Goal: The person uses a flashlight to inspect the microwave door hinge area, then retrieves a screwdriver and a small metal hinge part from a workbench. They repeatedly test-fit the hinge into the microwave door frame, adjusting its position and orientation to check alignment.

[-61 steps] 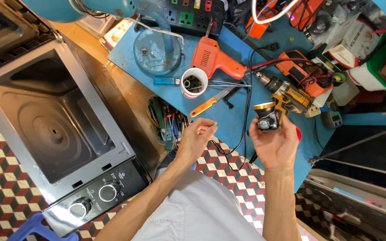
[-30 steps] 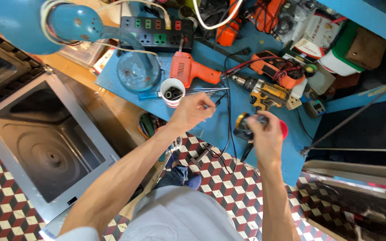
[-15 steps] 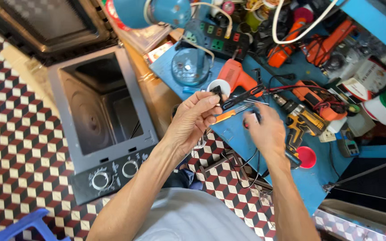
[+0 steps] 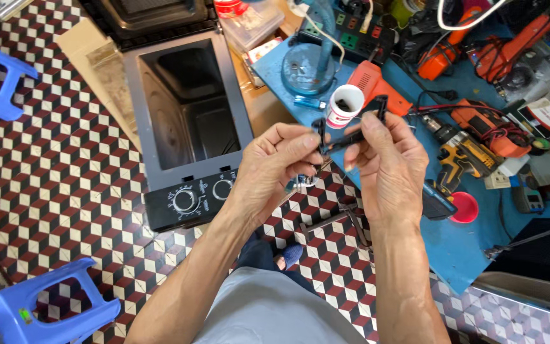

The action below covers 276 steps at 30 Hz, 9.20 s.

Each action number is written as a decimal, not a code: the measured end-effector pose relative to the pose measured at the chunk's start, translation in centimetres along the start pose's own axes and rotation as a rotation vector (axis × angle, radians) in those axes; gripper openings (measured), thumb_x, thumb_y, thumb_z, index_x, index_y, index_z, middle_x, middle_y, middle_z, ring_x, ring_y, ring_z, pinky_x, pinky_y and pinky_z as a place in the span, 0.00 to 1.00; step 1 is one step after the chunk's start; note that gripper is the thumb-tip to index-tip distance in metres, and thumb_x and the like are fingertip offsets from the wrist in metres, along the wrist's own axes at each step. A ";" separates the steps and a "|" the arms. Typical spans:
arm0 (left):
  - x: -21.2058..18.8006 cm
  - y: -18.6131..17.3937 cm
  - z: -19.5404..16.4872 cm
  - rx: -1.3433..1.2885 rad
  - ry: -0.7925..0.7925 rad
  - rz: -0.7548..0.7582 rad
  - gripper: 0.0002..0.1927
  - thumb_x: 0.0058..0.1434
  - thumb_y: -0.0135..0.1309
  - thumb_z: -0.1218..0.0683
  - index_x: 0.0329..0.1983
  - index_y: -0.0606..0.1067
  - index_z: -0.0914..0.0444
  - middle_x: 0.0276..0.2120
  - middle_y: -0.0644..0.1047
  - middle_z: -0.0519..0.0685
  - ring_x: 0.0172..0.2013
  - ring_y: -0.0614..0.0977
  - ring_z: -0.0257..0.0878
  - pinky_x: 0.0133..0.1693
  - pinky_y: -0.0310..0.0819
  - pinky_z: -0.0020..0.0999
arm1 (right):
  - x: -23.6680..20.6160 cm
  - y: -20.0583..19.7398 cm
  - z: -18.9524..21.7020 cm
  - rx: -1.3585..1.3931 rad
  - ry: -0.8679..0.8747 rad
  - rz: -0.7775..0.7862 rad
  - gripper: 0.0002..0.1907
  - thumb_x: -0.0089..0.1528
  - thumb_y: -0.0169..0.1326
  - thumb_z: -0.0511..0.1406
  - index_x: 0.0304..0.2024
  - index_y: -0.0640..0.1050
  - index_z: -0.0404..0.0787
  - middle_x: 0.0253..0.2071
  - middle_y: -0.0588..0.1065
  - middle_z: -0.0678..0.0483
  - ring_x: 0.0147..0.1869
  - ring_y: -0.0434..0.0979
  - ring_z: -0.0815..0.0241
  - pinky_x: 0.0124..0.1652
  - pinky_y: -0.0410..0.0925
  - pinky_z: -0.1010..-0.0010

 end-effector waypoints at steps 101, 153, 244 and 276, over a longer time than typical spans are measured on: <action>22.9 -23.4 -20.2 0.324 -0.269 0.285 0.11 0.67 0.57 0.62 0.51 0.78 0.70 0.44 0.83 0.51 0.43 0.84 0.33 0.50 0.82 0.31 | 14.0 23.8 -18.8 -0.475 -0.216 -0.397 0.12 0.69 0.53 0.26 0.55 0.71 0.35 0.52 0.77 0.48 0.53 0.81 0.61 0.57 0.74 0.71; 28.1 -33.9 -18.1 0.188 -0.363 -0.039 0.09 0.62 0.60 0.63 0.44 0.76 0.69 0.40 0.81 0.52 0.39 0.84 0.36 0.47 0.83 0.30 | 24.3 24.5 -31.1 0.068 0.156 -0.454 0.16 0.66 0.54 0.33 0.56 0.74 0.34 0.48 0.80 0.43 0.52 0.81 0.57 0.52 0.73 0.67; 25.8 -31.4 -19.8 0.223 -0.372 0.100 0.08 0.65 0.57 0.62 0.46 0.75 0.70 0.42 0.82 0.55 0.43 0.86 0.40 0.50 0.83 0.35 | 21.3 23.7 -32.1 0.273 0.109 -0.519 0.09 0.67 0.57 0.33 0.48 0.75 0.38 0.44 0.80 0.47 0.47 0.80 0.61 0.47 0.71 0.71; 26.5 -33.0 -20.6 0.326 -0.354 0.054 0.15 0.65 0.59 0.59 0.52 0.75 0.71 0.40 0.82 0.55 0.40 0.86 0.39 0.47 0.84 0.33 | 21.7 24.1 -32.8 0.191 0.162 -0.572 0.11 0.66 0.57 0.35 0.48 0.73 0.36 0.39 0.79 0.51 0.40 0.80 0.63 0.42 0.73 0.73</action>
Point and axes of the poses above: each hand's wrist, its own x-axis towards the middle knuckle, its own y-axis out of the palm, z = x × y, the point moved 9 cm from there along x, towards the middle knuckle
